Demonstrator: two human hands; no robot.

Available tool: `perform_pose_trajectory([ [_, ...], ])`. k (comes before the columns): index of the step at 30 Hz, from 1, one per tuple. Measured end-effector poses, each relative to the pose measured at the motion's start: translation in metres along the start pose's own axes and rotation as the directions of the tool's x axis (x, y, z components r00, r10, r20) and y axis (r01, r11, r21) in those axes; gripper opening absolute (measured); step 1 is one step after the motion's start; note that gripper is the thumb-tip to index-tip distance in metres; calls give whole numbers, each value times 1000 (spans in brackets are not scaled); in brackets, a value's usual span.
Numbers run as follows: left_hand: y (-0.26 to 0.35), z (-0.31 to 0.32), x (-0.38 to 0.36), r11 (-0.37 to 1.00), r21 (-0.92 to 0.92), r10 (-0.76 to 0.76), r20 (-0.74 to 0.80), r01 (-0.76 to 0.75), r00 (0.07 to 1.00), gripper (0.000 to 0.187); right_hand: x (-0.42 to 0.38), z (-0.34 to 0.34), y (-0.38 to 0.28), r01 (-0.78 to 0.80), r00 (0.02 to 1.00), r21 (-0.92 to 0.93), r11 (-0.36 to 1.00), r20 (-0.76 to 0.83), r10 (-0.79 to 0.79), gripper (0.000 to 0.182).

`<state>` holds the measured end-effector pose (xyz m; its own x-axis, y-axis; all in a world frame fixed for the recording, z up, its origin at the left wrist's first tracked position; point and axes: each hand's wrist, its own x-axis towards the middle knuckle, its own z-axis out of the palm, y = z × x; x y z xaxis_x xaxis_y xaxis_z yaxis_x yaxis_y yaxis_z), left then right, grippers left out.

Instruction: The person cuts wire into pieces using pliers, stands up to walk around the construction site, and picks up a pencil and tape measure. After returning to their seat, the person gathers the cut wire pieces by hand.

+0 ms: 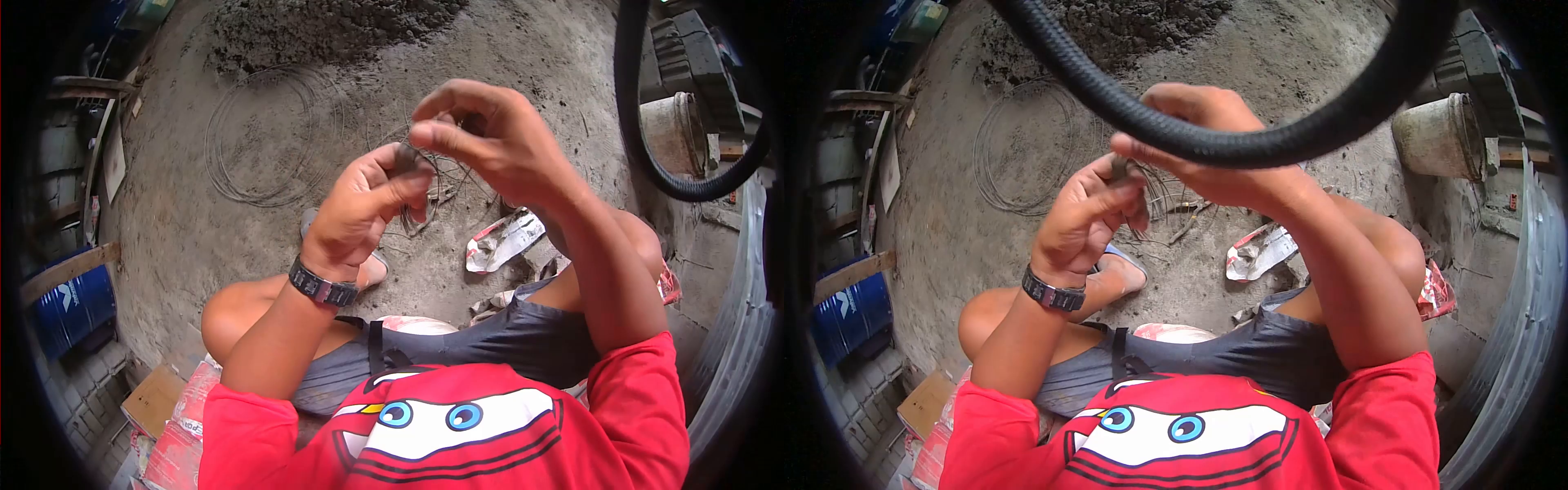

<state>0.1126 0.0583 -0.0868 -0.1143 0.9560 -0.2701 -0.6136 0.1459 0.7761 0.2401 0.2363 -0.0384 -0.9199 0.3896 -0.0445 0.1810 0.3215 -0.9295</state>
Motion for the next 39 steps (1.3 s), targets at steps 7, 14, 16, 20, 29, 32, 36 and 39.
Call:
perform_pose_trajectory([
  [7,19,-22,-3,842,-519,93,-131,-148,987,20,-3,-18,-3,-186,953,-101,977,226,205,37],
  [14,38,-35,-12,829,-526,206,-34,-193,978,24,-5,2,0,-53,950,-336,940,273,151,26],
  [16,44,-33,-15,848,-485,197,-81,-211,977,24,-3,-3,-9,-88,939,-321,943,288,186,25],
  [20,54,-47,-19,859,-469,215,-38,-208,976,23,-1,-11,-12,-63,913,-359,931,356,199,25],
  [29,57,-62,-14,866,-431,278,-7,-254,960,25,-1,-18,-12,-163,909,-87,983,373,184,33],
  [32,58,-61,-12,860,-447,266,-20,-247,964,26,-1,-23,-17,-348,856,73,935,431,285,35],
  [36,61,-57,-13,896,-333,274,-109,-295,956,23,-4,-26,-11,-395,841,181,901,466,275,36],
  [39,70,-69,-16,862,-354,312,-194,-363,930,21,-4,-31,-18,-355,812,66,933,517,272,35],
])
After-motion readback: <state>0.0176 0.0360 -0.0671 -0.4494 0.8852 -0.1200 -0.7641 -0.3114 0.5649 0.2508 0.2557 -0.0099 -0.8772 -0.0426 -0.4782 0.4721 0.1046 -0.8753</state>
